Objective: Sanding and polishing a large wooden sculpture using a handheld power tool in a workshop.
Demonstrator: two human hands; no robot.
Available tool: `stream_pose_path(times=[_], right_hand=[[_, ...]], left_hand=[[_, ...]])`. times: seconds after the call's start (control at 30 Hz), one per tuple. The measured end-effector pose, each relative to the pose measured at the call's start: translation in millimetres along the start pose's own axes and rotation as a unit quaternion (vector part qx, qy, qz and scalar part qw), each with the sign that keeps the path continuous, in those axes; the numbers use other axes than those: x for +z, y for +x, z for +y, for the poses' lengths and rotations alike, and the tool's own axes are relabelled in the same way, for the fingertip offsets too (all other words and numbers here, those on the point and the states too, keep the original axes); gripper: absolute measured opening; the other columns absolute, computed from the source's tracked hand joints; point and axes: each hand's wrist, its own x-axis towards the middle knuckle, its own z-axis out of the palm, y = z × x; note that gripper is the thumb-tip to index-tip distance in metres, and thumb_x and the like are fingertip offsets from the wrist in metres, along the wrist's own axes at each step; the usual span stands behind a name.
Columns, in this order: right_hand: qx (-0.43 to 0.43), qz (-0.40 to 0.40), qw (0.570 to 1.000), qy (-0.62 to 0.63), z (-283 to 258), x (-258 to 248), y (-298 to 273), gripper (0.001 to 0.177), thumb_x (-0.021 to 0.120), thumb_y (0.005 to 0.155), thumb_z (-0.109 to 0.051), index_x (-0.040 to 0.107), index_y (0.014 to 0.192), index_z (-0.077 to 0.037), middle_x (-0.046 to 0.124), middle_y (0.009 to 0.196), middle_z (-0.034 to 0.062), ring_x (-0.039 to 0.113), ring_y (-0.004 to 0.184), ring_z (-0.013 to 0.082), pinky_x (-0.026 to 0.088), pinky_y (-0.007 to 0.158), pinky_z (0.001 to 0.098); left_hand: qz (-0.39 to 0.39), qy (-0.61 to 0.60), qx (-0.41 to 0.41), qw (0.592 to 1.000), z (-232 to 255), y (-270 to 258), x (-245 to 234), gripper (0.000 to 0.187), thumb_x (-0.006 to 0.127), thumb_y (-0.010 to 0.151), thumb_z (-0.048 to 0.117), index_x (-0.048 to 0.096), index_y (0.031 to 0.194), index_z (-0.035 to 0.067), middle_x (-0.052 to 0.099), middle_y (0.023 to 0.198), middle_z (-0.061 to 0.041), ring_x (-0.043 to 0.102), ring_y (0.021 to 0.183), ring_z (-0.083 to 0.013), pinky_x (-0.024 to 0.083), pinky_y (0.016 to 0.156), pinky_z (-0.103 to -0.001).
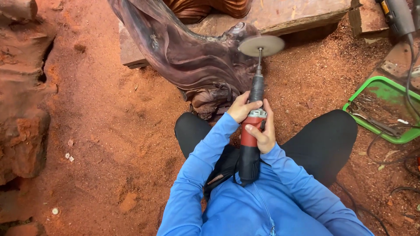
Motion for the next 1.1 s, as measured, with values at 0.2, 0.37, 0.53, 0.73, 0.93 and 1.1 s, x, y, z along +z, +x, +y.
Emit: stream_pose_path(times=[0.2,0.37,0.53,0.73,0.93,1.1], right_hand=[[-0.076,0.000,0.988,-0.135,-4.5,20.5,5.0,0.094,0.067,0.084,-0.007,0.015,0.161,-0.005,0.033,0.158,0.0265,0.054,0.131,0.0351,0.049,0.108,0.0398],[-0.004,0.015,1.000,0.004,26.9,-5.8,-4.0,0.101,0.072,0.087,-0.013,0.009,0.165,-0.018,0.067,0.104,0.0335,0.075,0.062,0.0408,0.068,0.048,0.0479],[-0.009,0.014,1.000,0.001,27.8,-14.2,1.3,0.101,0.071,0.086,-0.011,0.009,0.165,-0.020,0.067,0.105,0.0336,0.074,0.063,0.0426,0.068,0.048,0.0509],[-0.016,0.010,1.000,0.016,26.3,-2.7,-2.5,0.102,0.073,0.086,-0.012,0.009,0.165,-0.017,0.069,0.098,0.0338,0.075,0.061,0.0425,0.067,0.046,0.0511],[-0.042,0.012,0.999,0.002,23.8,0.9,8.1,0.103,0.075,0.085,-0.012,0.010,0.164,-0.015,0.069,0.098,0.0324,0.075,0.063,0.0397,0.068,0.048,0.0484],[-0.055,0.004,0.998,0.004,26.1,14.8,10.6,0.106,0.078,0.083,-0.010,0.010,0.164,-0.014,0.069,0.101,0.0323,0.076,0.064,0.0377,0.068,0.050,0.0465]], left_hand=[[-0.009,0.001,0.008,1.000,15.9,-1.2,-21.3,0.040,0.084,0.083,0.031,0.071,0.117,0.015,0.073,0.101,-0.012,0.068,0.099,-0.0228,0.055,0.091,-0.042],[-0.028,0.015,-0.022,0.999,4.6,-9.7,-15.0,0.043,0.082,0.085,0.033,0.069,0.121,0.013,0.072,0.105,-0.015,0.069,0.103,-0.0293,0.054,0.094,-0.045],[-0.024,0.039,-0.022,0.999,13.3,-6.0,-8.3,0.047,0.081,0.086,0.037,0.067,0.124,0.013,0.072,0.106,-0.017,0.069,0.106,-0.0326,0.054,0.093,-0.048],[-0.019,0.023,-0.013,0.999,6.3,-11.4,-12.6,0.042,0.082,0.085,0.032,0.070,0.120,0.012,0.072,0.100,-0.015,0.070,0.100,-0.0291,0.055,0.088,-0.044],[-0.025,-0.039,0.036,0.998,6.0,-3.7,-24.2,0.037,0.083,0.085,0.021,0.070,0.117,0.011,0.071,0.095,-0.011,0.066,0.091,-0.0185,0.057,0.083,-0.038],[-0.028,-0.058,0.059,0.996,0.8,-3.3,-41.2,0.039,0.084,0.084,0.017,0.070,0.120,0.010,0.071,0.095,-0.011,0.068,0.088,-0.0183,0.060,0.075,-0.039]])
